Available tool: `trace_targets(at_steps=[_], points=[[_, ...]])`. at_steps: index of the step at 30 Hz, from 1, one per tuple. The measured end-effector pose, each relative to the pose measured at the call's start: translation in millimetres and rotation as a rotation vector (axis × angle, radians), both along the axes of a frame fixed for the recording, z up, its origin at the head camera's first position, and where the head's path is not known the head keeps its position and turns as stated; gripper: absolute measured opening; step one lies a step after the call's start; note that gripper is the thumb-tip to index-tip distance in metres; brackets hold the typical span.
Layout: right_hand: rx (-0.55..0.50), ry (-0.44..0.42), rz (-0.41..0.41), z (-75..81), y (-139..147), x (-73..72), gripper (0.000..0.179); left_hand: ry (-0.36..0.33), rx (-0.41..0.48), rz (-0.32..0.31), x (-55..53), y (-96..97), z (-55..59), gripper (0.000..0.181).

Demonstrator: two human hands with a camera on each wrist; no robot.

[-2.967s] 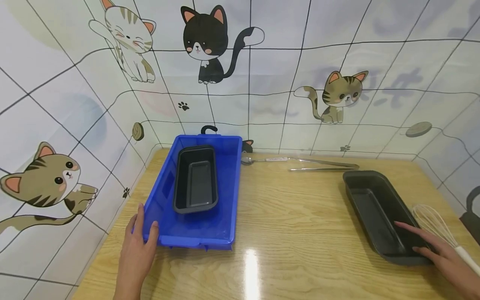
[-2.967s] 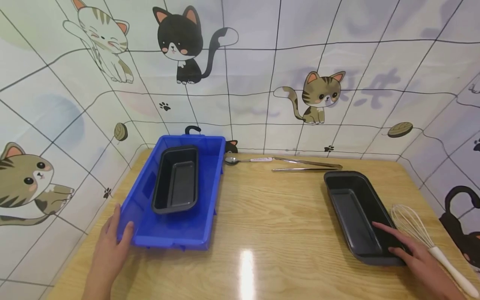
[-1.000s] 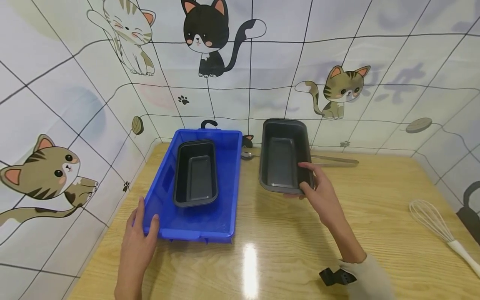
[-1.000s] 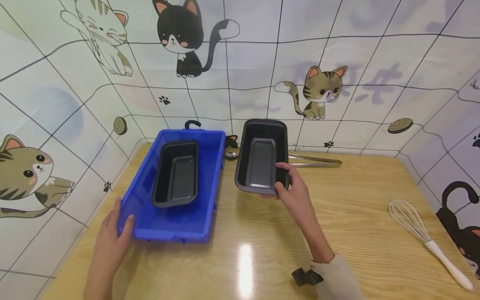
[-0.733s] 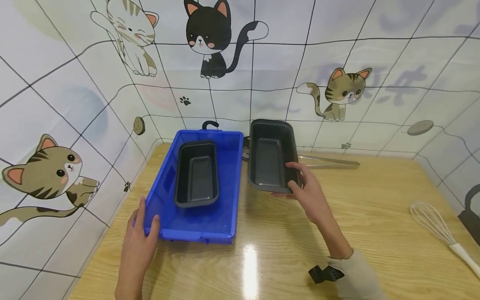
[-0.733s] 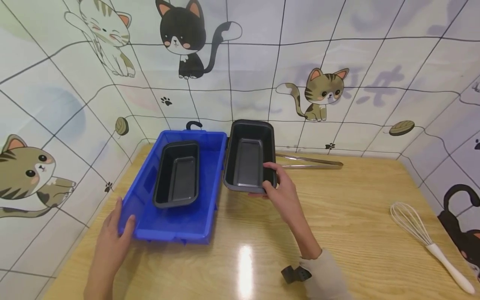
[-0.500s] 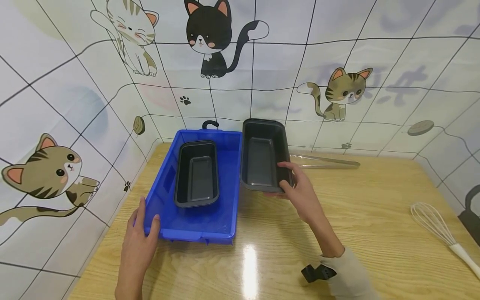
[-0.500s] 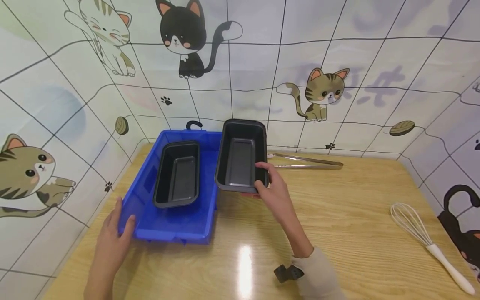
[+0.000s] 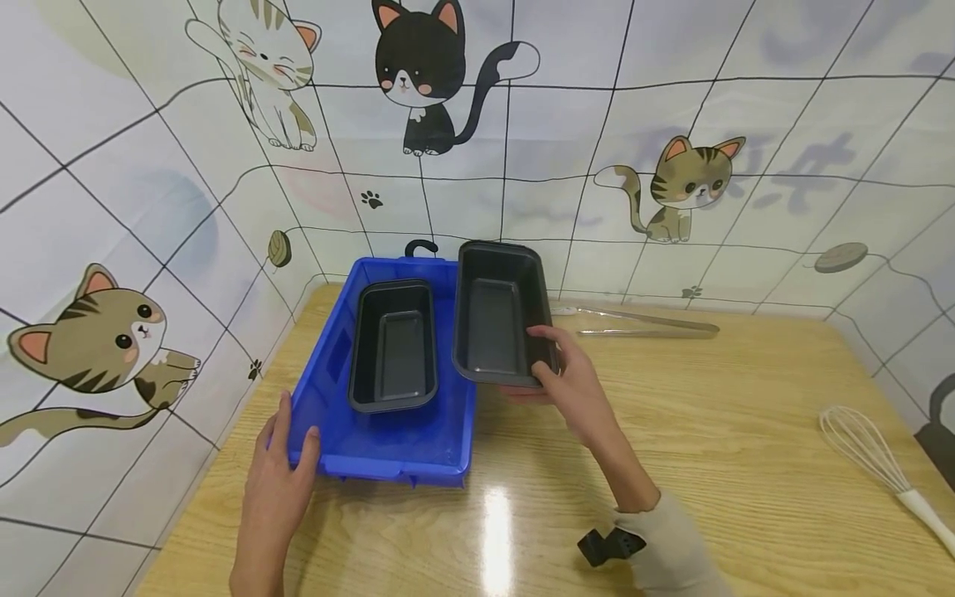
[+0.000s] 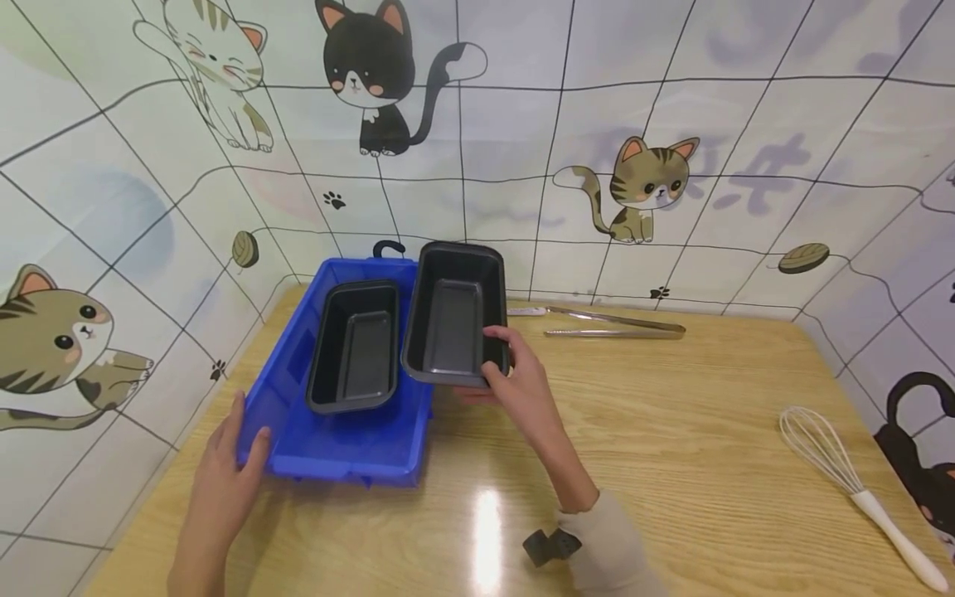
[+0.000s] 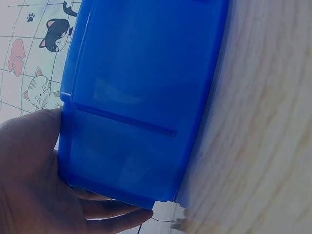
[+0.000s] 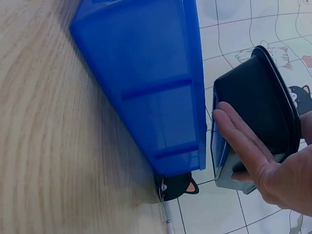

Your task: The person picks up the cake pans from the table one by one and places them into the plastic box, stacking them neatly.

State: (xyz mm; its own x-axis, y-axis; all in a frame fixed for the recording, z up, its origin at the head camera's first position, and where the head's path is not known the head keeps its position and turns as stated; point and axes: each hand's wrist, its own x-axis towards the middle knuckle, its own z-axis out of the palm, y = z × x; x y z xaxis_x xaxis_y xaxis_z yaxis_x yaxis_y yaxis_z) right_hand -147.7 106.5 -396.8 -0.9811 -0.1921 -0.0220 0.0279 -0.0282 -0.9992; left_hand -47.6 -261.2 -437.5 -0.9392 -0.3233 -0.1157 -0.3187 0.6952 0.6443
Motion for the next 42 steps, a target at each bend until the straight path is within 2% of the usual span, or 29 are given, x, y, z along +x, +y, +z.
trace_targets(at_steps=[2,10,15,24,29,34,42], points=[[-0.025,0.001,0.023,1.7,-3,0.0,0.059,0.002,0.001,0.000,0.2,0.2,0.1,0.077],[0.077,0.037,0.030,11.4,-25,-2.7,0.058,0.004,-0.002,0.003,-0.2,-1.1,-2.4,0.077],[0.068,0.047,0.080,13.9,-43,-4.5,0.057,-0.001,-0.002,0.001,-1.2,-1.0,-2.4,0.077],[0.056,0.014,0.178,18.2,-87,-5.0,0.059,-0.005,-0.006,0.004,-1.5,-1.4,-3.3,0.078],[0.059,0.015,0.227,14.6,-106,-6.6,0.061,-0.002,-0.005,0.009,-0.7,-0.4,-2.4,0.077],[0.155,0.017,0.223,7.7,-118,-9.8,0.064,-0.015,0.005,0.009,1.4,-0.8,-1.2,0.077],[0.286,0.077,0.191,-0.1,-130,-14.5,0.065,-0.005,0.010,-0.002,0.7,-0.7,0.0,0.078]])
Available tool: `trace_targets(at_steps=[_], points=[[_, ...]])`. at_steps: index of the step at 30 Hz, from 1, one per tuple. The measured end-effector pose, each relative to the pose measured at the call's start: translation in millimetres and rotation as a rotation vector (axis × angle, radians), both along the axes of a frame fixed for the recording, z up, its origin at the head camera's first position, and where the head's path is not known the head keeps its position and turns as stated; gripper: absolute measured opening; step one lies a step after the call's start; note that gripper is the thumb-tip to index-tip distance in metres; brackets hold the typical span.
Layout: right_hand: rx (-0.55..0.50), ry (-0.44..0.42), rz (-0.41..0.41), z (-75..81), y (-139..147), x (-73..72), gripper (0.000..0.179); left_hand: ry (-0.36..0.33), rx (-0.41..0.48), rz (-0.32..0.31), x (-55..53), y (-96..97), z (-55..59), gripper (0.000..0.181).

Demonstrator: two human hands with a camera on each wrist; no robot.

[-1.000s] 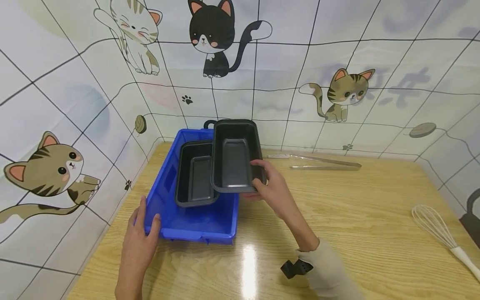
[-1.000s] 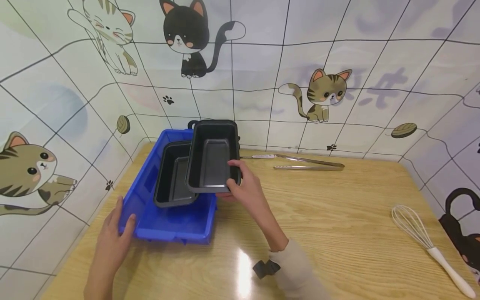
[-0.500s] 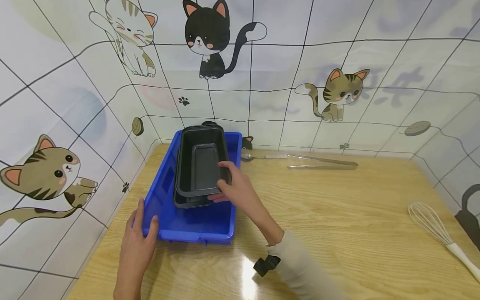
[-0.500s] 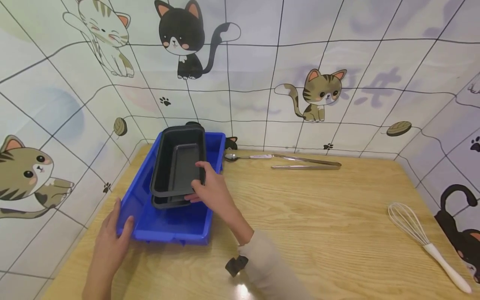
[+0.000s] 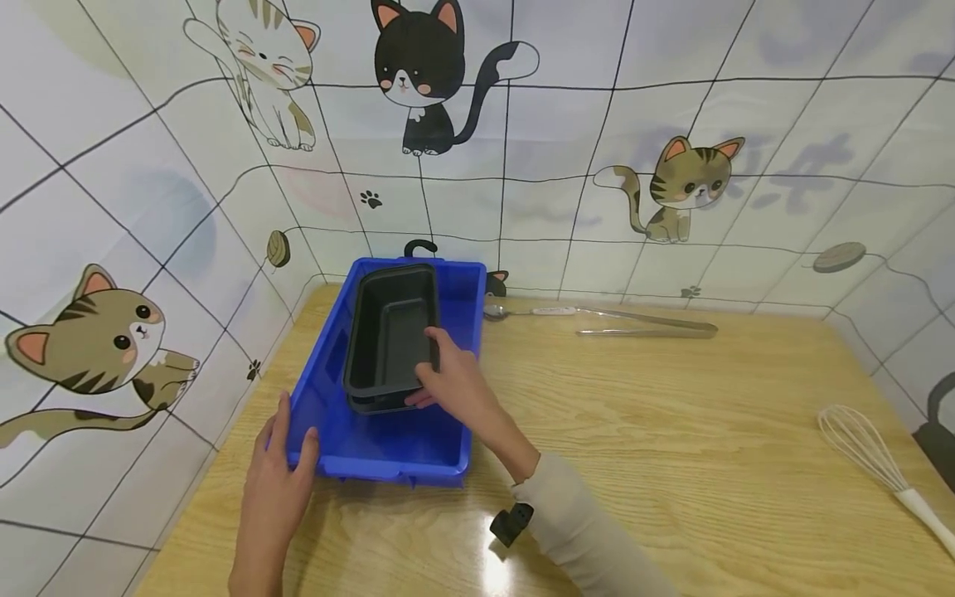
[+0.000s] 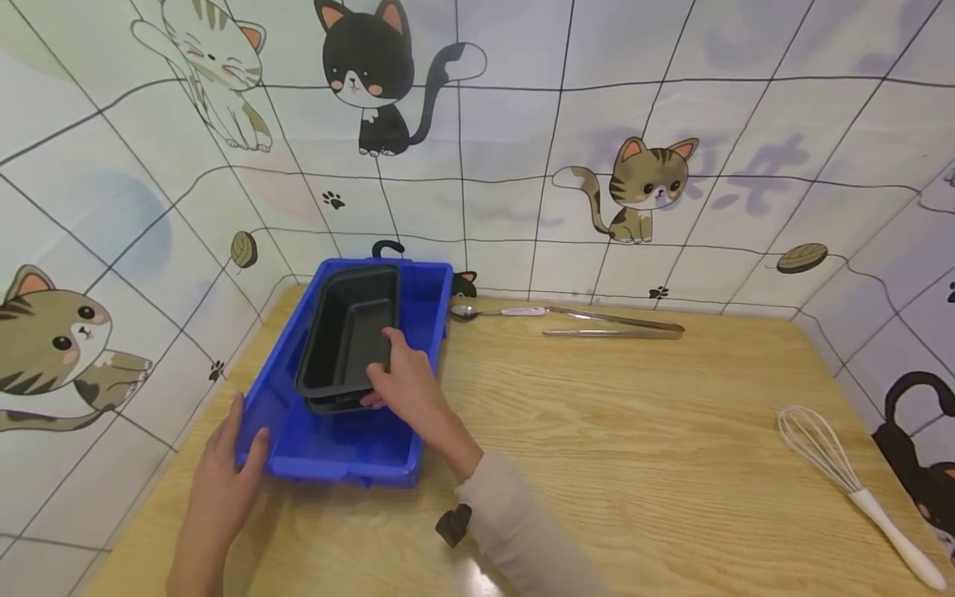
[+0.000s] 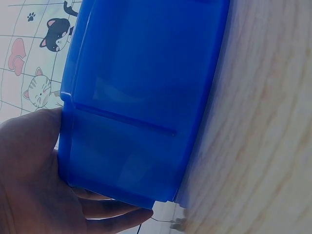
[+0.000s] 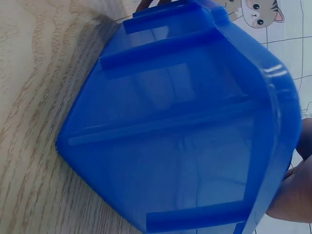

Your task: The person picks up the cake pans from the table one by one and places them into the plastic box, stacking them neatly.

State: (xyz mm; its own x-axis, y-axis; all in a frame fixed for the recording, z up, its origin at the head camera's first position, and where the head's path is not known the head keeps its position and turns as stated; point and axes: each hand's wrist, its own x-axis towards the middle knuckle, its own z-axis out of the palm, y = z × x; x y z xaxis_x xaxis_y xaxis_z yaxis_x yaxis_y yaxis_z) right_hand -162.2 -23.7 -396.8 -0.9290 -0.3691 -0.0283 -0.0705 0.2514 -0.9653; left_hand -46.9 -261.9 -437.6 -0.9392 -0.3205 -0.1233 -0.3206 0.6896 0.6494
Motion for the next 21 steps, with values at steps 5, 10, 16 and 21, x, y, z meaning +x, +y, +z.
trace_targets(at_steps=[5,10,16,21], points=[[0.067,0.038,-0.004,0.2,-5,-2.5,0.068,0.010,-0.003,0.012,-0.8,1.1,-0.4,0.077],[0.154,0.047,0.002,-0.7,-9,-2.5,0.066,0.002,-0.009,0.015,-0.5,0.5,-2.8,0.077],[0.388,0.175,-0.029,-4.5,-16,-1.7,0.061,-0.007,-0.008,0.009,-4.0,2.2,-4.1,0.078],[0.600,0.231,-0.077,-5.6,-18,0.8,0.068,-0.016,-0.026,-0.010,-6.6,5.0,-1.6,0.077]])
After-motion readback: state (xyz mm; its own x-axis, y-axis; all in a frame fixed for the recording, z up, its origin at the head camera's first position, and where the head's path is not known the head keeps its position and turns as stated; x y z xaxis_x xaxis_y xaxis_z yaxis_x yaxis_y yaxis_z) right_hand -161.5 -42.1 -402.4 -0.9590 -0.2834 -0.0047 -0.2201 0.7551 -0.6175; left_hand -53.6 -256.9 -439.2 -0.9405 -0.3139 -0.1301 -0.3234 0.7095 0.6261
